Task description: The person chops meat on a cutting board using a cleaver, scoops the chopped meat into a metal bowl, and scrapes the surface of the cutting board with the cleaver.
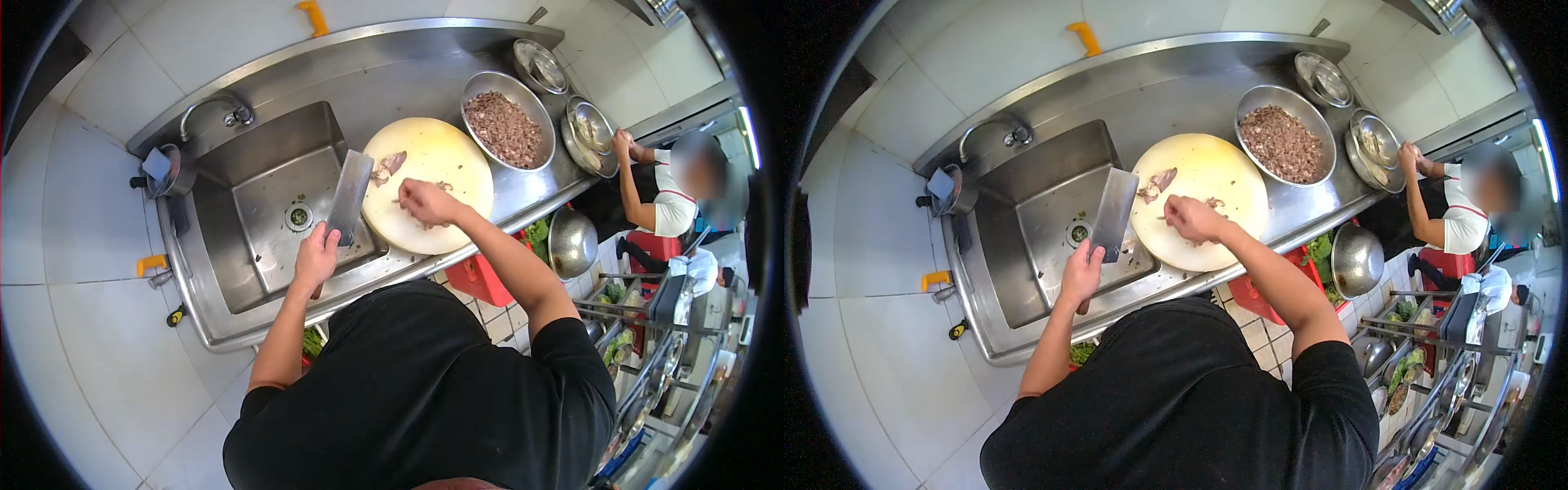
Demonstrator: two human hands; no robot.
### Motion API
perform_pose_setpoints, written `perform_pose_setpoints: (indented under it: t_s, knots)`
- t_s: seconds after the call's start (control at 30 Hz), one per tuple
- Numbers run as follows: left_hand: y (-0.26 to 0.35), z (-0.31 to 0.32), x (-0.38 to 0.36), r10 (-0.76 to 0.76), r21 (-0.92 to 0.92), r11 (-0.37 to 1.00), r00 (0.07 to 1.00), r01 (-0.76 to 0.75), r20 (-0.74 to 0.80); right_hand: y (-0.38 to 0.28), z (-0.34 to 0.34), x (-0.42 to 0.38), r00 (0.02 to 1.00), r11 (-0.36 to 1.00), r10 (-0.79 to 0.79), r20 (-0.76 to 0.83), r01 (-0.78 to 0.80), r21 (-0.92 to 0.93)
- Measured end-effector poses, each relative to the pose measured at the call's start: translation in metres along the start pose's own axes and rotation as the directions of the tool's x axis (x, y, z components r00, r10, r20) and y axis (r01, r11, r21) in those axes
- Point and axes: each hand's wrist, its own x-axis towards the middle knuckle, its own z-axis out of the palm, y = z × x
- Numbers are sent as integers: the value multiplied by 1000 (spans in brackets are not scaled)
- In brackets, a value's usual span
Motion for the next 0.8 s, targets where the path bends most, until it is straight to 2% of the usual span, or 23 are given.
perform_pose_setpoints:
  t_s: [0.1,0.2,0.3,0.33,0.43,0.47,0.57,0.67,0.77,0.8]
  knots:
    - [1,-1,5,-40,-12,999,999,40,-5,14,-23,21,991,961,-105,-86,79,-265]
    - [-2,0,1,-71,-26,997,997,71,-15,38,-36,37,993,749,-117,33,110,-654]
    - [-9,1,-4,-92,-71,993,996,90,-18,45,-27,61,969,851,-120,-215,-11,-525]
    - [-8,-1,-5,-103,-68,992,994,102,-20,47,-24,71,949,827,-218,-228,55,-559]
    - [-14,-1,-8,-138,-72,988,989,135,-44,43,-7,93,971,833,-153,-184,26,-553]
    - [-18,0,-10,-149,-77,986,987,145,-55,43,0,99,968,761,-120,-219,-52,-646]
    - [-25,-7,-16,-144,-75,987,988,140,-55,45,-2,110,975,782,124,-187,-212,-586]
    - [-20,-11,-28,-148,-116,983,988,142,-37,56,-23,99,980,849,107,-165,-177,-499]
    - [-8,-9,-40,-170,-83,981,985,173,36,74,-58,86,987,968,124,-103,-144,-207]
    - [-5,-4,-43,-131,-45,990,989,134,66,68,-70,73,988,986,96,-119,-111,-126]
